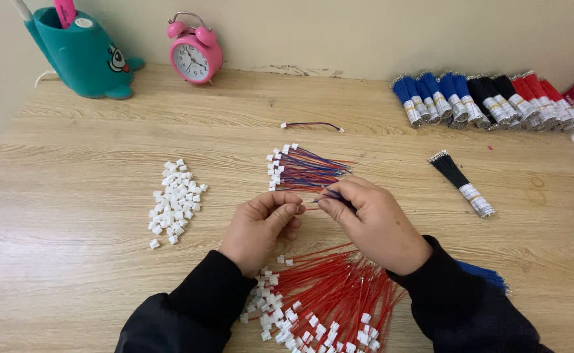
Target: Assembling small electronic wire harnesses by manually inserting wires into plastic connectors
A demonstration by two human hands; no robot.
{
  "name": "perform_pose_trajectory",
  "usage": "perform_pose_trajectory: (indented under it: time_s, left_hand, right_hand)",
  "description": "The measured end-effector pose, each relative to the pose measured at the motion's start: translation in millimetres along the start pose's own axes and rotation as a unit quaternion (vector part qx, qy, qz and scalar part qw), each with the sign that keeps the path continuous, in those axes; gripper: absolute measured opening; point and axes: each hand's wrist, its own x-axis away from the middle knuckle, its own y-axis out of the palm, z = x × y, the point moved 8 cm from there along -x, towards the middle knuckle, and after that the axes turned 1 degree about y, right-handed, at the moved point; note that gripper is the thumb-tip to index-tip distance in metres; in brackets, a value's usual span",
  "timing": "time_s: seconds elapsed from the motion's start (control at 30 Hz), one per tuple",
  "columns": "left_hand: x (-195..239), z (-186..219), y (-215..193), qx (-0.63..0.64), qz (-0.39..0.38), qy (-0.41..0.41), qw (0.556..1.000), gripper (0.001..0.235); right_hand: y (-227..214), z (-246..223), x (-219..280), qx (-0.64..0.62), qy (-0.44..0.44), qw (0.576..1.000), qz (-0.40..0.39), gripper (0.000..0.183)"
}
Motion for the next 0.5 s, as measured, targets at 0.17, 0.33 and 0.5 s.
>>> perform_pose_trajectory:
  time_s: [0.17,0.33,0.5]
  left_hand:
    - [1.7,2.8,3.5,-0.021,-0.004,0.006,1.000,0.020]
    - [5.8,4.5,7.9,-0.006,-0.001,-0.017,1.000,0.022]
    - [6.6,0.6,9.5,0.056,-0.012,-0.044,0.997,0.024]
  right_hand:
    - [-5.9,-19.4,1.7,0.021,-0.017,1.000,0.001,0.009]
    - [3.3,-1.9,0.3,0.039,-0.008,0.999,-0.013,0.008]
    - [12.1,8.1,1.0,0.049,0.010,0.999,-0.018,0.007]
